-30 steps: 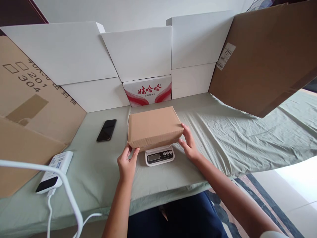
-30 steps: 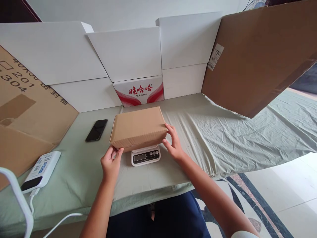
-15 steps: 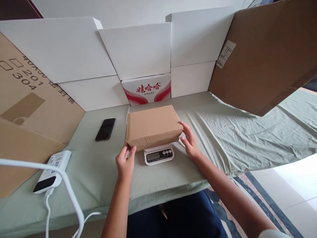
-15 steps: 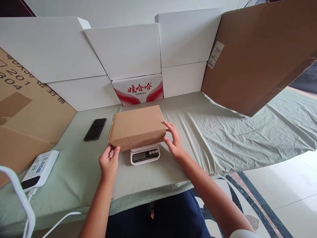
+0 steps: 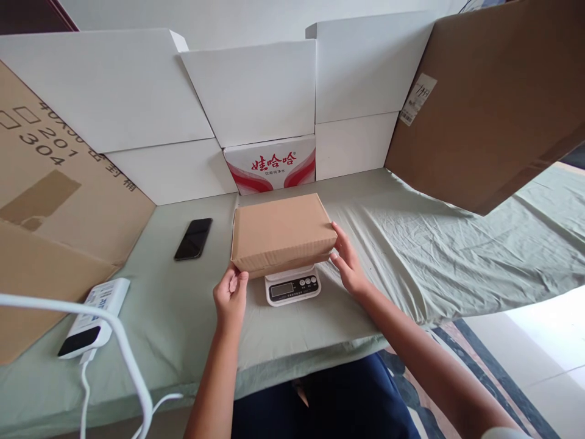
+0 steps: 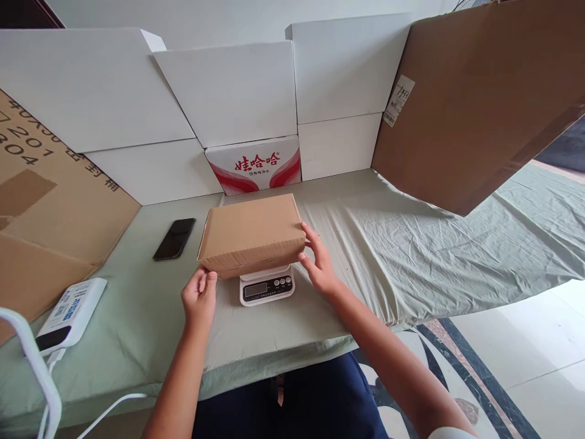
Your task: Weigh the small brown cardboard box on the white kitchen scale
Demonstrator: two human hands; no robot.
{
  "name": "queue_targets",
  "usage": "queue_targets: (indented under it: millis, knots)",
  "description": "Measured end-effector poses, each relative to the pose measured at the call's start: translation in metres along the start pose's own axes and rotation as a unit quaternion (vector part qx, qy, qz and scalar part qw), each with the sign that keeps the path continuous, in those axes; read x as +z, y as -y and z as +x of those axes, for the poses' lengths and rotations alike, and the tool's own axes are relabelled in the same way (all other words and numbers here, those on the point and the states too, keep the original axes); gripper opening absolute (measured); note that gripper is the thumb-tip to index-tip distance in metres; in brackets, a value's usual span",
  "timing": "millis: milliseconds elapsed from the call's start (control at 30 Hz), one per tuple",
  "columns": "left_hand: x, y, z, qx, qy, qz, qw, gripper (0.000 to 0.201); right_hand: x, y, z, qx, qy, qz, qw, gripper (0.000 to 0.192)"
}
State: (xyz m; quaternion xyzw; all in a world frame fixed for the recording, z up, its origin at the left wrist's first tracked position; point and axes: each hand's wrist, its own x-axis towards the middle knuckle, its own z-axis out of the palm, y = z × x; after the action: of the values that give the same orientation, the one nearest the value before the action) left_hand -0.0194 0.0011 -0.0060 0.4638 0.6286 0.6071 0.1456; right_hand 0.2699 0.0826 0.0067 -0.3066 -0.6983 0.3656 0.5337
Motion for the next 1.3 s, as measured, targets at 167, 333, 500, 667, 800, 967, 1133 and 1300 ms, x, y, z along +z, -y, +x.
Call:
queue_targets:
  millis: [167, 333, 500, 667, 800, 967, 1133, 1300]
  knots:
    - [0.004, -0.023, 0.041, 0.064, -0.033, -0.006, 0.997, 0.047, 0.004, 0.021, 0.04, -0.023, -0.019, -0.01, 1.0, 0.071]
    - [0.043, -0.017, 0.095, 0.058, -0.012, -0.046, 0.997, 0.062, 0.021, -0.01, 0.094, -0.016, -0.052, 0.002, 0.999, 0.081]
    - [0.07, 0.022, 0.107, 0.001, 0.016, -0.09, 0.996, 0.073, 0.034, -0.062, 0.1, 0.037, -0.039, 0.016, 0.998, 0.088]
    - [0.076, 0.043, 0.107, -0.018, 0.01, -0.141, 0.99, 0.069, 0.036, -0.071, 0.098, 0.043, -0.036, 0.019, 0.998, 0.081]
    - [0.071, 0.049, 0.112, -0.05, 0.009, -0.133, 0.99, 0.071, 0.034, -0.072, 0.102, 0.048, -0.028, 0.026, 0.998, 0.079]
    - [0.049, 0.049, 0.118, -0.05, -0.069, -0.174, 0.981, 0.068, 0.019, -0.076, 0.102, 0.064, -0.109, 0.043, 0.991, 0.08]
    - [0.043, 0.047, 0.118, -0.07, -0.075, -0.185, 0.977, 0.07, 0.013, -0.075, 0.099, 0.094, -0.111, 0.044, 0.988, 0.074]
    - [0.055, 0.048, 0.113, -0.073, -0.017, -0.195, 0.978, 0.071, 0.02, -0.069, 0.097, 0.098, -0.071, 0.058, 0.991, 0.075]
